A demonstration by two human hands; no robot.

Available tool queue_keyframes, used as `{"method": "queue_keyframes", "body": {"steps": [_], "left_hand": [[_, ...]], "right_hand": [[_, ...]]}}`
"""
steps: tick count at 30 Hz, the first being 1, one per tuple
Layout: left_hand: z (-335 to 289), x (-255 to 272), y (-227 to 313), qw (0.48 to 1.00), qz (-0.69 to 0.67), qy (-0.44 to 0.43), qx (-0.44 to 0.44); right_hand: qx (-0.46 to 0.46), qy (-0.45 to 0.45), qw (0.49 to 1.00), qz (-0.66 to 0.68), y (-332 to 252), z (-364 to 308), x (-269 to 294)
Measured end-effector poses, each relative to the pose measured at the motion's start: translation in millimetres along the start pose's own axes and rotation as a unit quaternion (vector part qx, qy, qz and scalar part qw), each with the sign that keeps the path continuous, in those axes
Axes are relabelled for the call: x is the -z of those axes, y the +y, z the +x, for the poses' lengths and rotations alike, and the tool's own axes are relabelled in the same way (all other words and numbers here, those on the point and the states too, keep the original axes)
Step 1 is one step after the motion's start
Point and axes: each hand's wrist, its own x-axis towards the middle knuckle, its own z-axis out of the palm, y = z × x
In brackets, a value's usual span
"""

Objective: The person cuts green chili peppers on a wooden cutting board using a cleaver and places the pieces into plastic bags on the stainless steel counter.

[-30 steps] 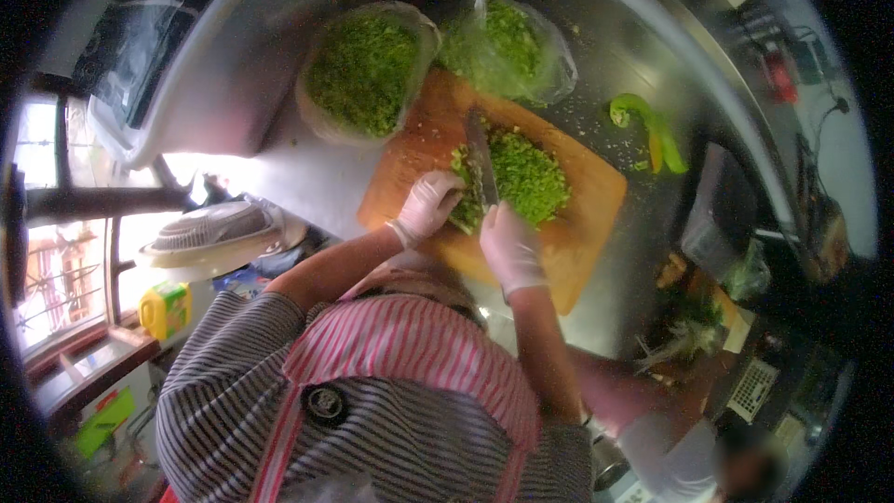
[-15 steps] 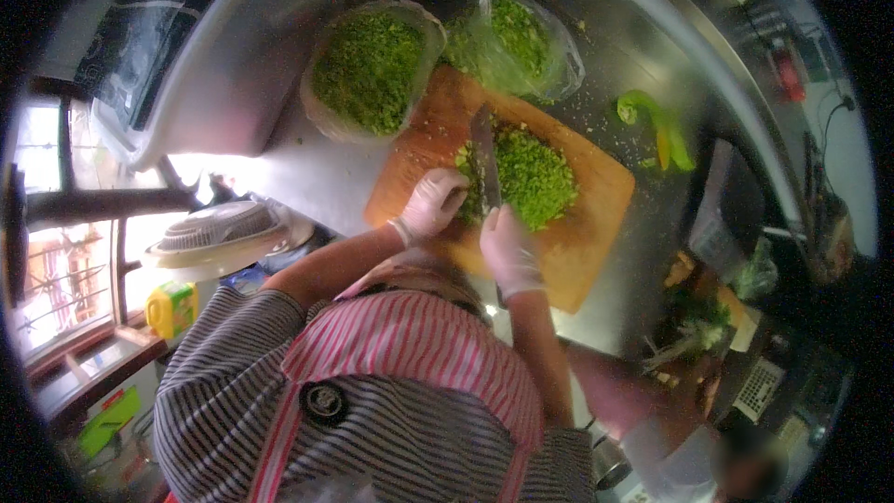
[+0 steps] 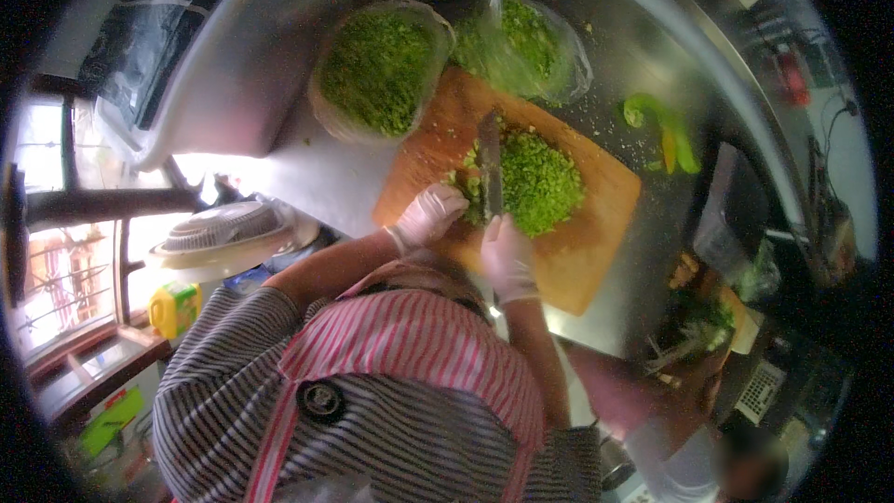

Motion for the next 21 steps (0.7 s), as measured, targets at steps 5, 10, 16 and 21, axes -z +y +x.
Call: {"method": "queue_keyframes", "body": {"steps": [5, 10, 16, 21], "left_hand": [[-1.1, 11.0, 9.1, 0.999, 0.031, 0.018, 0.031], [0.1, 10.9, 6.2, 0.998, 0.040, -0.035, 0.028], [2.8, 20.6, 13.0, 0.999, 0.007, 0.036, 0.022], [-1.5, 34.4, 2.2, 0.995, 0.055, -0.047, 0.067]], "right_hand": [[0.017, -0.021, 1.000, -0.012, -3.5, -20.3, 8.9], [-0.033, 0.007, 0.999, 0.023, -14.8, -13.2, -20.1], [-0.025, -0.023, 0.998, 0.053, -9.8, 4.7, -1.5], [0.023, -0.029, 0.997, 0.060, -14.3, 3.8, 3.7]]}}
